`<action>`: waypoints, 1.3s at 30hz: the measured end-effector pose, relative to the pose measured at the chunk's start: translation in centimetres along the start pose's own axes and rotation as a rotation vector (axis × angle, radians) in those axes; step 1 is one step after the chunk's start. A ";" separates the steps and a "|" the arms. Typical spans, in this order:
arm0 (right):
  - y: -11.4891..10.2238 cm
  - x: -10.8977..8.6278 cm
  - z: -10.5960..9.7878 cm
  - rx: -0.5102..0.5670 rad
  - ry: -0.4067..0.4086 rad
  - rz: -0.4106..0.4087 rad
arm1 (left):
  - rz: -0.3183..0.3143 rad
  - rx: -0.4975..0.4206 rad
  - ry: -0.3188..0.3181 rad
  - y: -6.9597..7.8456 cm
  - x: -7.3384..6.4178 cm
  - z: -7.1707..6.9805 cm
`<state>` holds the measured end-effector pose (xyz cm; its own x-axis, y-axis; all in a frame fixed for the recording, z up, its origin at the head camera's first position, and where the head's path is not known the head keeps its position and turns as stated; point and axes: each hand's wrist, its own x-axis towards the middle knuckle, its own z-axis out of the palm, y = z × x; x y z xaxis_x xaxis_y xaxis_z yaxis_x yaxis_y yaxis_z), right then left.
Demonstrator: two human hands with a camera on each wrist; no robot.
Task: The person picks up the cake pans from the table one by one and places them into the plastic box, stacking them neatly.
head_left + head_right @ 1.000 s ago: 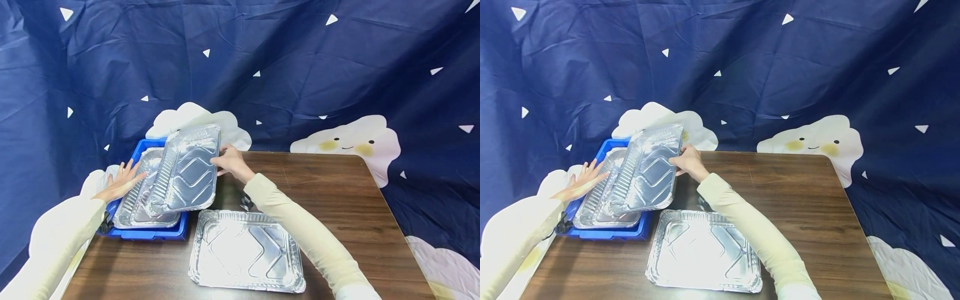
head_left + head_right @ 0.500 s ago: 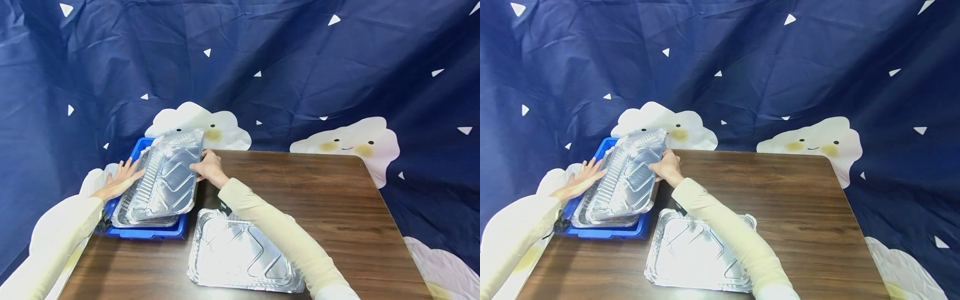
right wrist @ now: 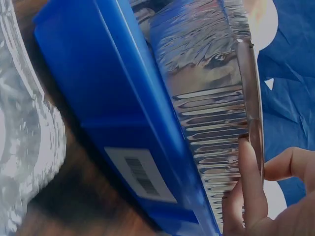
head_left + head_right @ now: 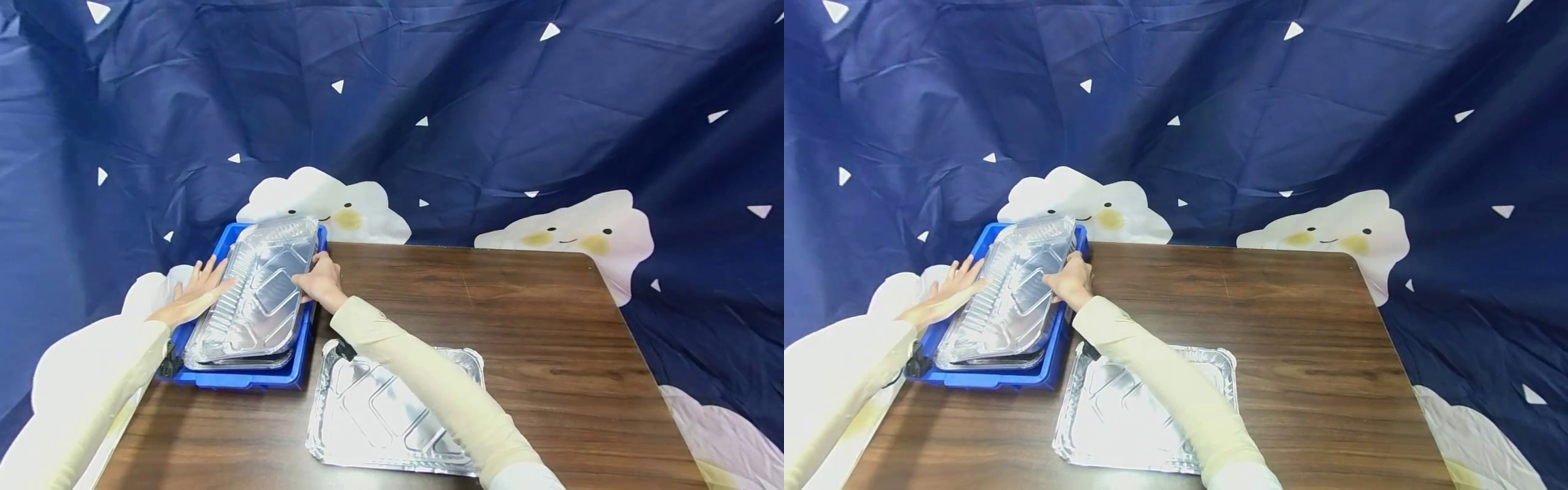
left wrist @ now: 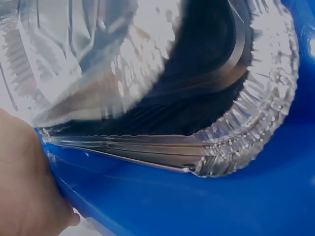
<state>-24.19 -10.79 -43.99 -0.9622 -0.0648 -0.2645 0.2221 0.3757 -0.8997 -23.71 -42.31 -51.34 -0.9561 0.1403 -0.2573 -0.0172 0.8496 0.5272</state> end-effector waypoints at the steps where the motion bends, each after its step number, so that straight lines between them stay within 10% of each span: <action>1: 0.1 0.0 0.3 0.006 -0.001 0.000 | 0.001 -0.005 0.000 0.0 0.0 0.0; 15: 0.5 -0.6 2.4 0.020 -0.040 -0.037 | -0.009 0.004 0.021 -0.3 0.4 0.3; 25: 1.9 -1.0 1.7 -0.462 0.023 -0.247 | -0.002 -0.014 0.004 -0.4 0.4 0.4; 39: 2.4 -0.5 -2.1 -0.337 -0.069 -0.295 | -0.008 -0.002 -0.006 0.1 0.5 -0.2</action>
<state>-23.50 -7.87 -45.31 -0.9614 -0.2712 -0.0470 -0.1344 0.6113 -0.7799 -24.22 -42.25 -51.27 -0.9541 0.1369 -0.2663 -0.0251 0.8496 0.5268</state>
